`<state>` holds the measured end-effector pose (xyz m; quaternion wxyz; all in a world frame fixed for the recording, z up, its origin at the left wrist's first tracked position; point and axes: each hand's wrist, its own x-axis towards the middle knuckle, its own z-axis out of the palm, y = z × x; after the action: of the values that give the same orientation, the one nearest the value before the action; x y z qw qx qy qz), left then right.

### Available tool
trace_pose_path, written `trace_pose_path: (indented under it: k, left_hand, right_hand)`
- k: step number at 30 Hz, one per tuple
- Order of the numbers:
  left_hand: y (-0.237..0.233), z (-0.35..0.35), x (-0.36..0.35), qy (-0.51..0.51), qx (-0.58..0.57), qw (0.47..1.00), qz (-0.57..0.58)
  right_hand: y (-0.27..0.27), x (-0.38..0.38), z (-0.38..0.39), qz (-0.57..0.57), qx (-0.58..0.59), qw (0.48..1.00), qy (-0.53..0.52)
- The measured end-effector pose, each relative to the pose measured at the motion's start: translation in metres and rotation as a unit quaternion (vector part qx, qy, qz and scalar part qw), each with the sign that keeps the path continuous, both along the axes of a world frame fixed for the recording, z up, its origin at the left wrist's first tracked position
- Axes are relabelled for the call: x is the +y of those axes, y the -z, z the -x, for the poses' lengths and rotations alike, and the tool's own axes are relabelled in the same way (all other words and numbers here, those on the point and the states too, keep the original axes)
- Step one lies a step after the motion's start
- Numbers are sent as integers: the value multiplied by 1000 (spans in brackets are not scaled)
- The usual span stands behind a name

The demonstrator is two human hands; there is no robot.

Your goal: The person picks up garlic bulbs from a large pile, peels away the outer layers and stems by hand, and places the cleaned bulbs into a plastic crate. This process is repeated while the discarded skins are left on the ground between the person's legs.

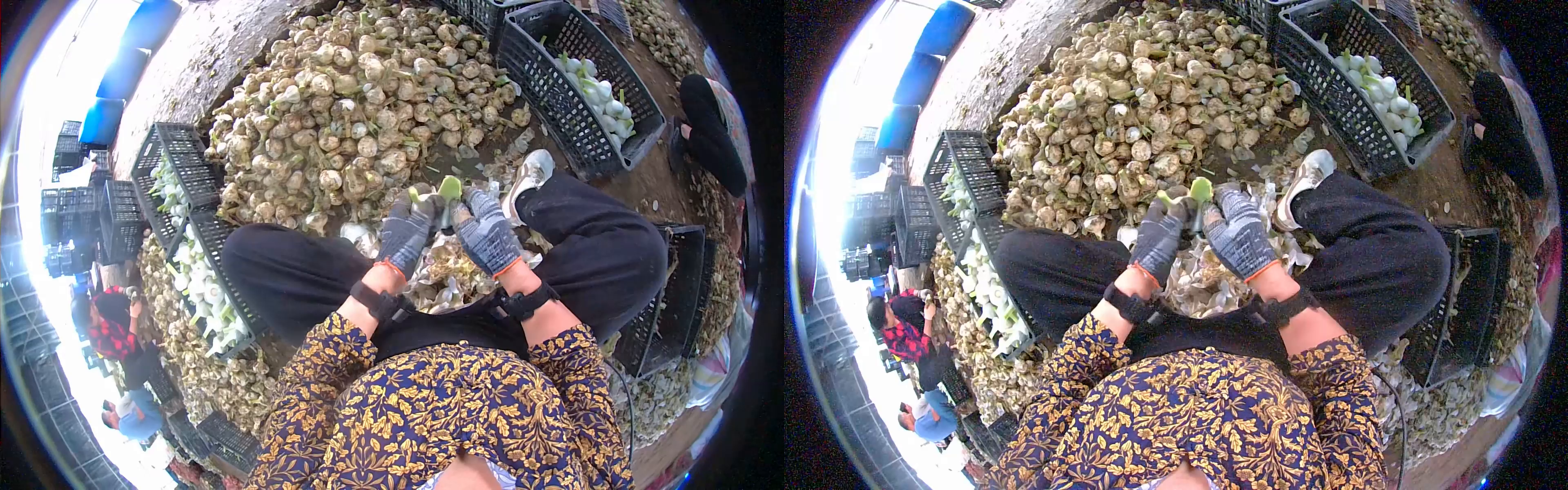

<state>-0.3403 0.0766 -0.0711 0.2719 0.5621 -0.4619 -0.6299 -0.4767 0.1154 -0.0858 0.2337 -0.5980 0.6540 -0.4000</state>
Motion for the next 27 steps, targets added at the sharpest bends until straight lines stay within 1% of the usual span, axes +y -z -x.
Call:
trace_pose_path:
  k: [1, 2, 3, 4, 5, 6, 7, 8, 9, 10, 11, 12, 13, 14, 15, 16, 17, 18, 19, 20, 21, 22, 23, 25, 26, 27]
  left_hand:
    - [0, 1, 0, 0, 0, 1000, 1]
    - [1, 2, 0, -58, 123, 988, -68]
    - [1, 3, -1, -116, 245, 953, -136]
    - [3, 1, -3, -116, 245, 953, -136]
    - [7, -3, -6, -106, 307, 932, -162]
    - [9, -5, -10, -95, 368, 906, -187]
    - [10, -6, -13, -83, 426, 876, -211]
    - [11, -6, -15, -101, 394, 898, -169]
    - [-1, -7, -15, -156, 345, 907, -184]
    - [-1, -12, -18, -146, 351, 904, -196]
    - [1, -17, -20, -138, 355, 901, -209]
    - [6, -20, -22, -140, 353, 901, -209]
    - [11, -21, -25, -155, 344, 901, -212]
    - [16, -23, -27, -170, 336, 901, -217]
    - [17, -22, -27, -169, 335, 901, -218]
    - [17, -22, -26, -186, 286, 920, -194]
    - [19, -21, -25, -202, 236, 935, -170]
    - [22, -21, -24, -189, 163, 959, -137]
    - [24, -23, -21, -188, 163, 959, -139]
    - [26, -26, -17, -118, 60, 991, -23]
    - [24, -28, -14, -45, -43, 994, 95]
    - [24, -28, -13, 30, -146, 966, 210]
    - [23, -27, -13, 31, -146, 967, 209]
    - [13, -18, -14, 107, -1, 952, 287]
    - [8, -13, -15, 118, 7, 957, 266]
    - [3, -12, -14, 119, 7, 957, 265]
  right_hand:
    - [-7, -1, 0, 1, 0, 1000, 0]
    - [-11, -3, 1, -81, -148, 985, 31]
    - [-13, -5, 1, -160, -291, 941, 60]
    - [1, -8, -1, -118, -409, 902, 66]
    - [4, -7, 3, -119, -408, 903, 65]
    - [-8, -8, 5, -112, -567, 809, 107]
    - [-14, -9, 7, -102, -706, 685, 146]
    - [-6, -14, 14, -100, -717, 659, 203]
    - [-1, -11, 19, -98, -717, 659, 204]
    - [2, -9, 25, -141, -481, 849, 167]
    - [4, -8, 28, -172, -200, 958, 112]
    - [1, -9, 26, -144, 64, 987, 4]
    - [-2, -7, 23, -143, 62, 988, 3]
    - [-10, -4, 19, -193, 212, 949, -134]
    - [-13, -1, 17, -235, 351, 866, -266]
    - [-5, 0, 16, -236, 351, 866, -266]
    - [12, 2, 17, -166, 260, 929, -204]
    - [12, 2, 15, -93, 163, 973, -137]
    - [12, 2, 13, -95, 163, 973, -136]
    - [10, 0, 8, -133, 21, 985, -103]
    - [6, -4, 3, -167, -121, 976, -67]
    - [6, -11, 1, -305, -316, 896, -68]
    - [0, -12, -1, -306, -316, 895, -67]
    - [-27, -16, -3, -399, -406, 820, -55]
    - [-20, -15, -4, -383, -439, 810, -62]
    - [-21, -14, -3, -383, -440, 810, -61]
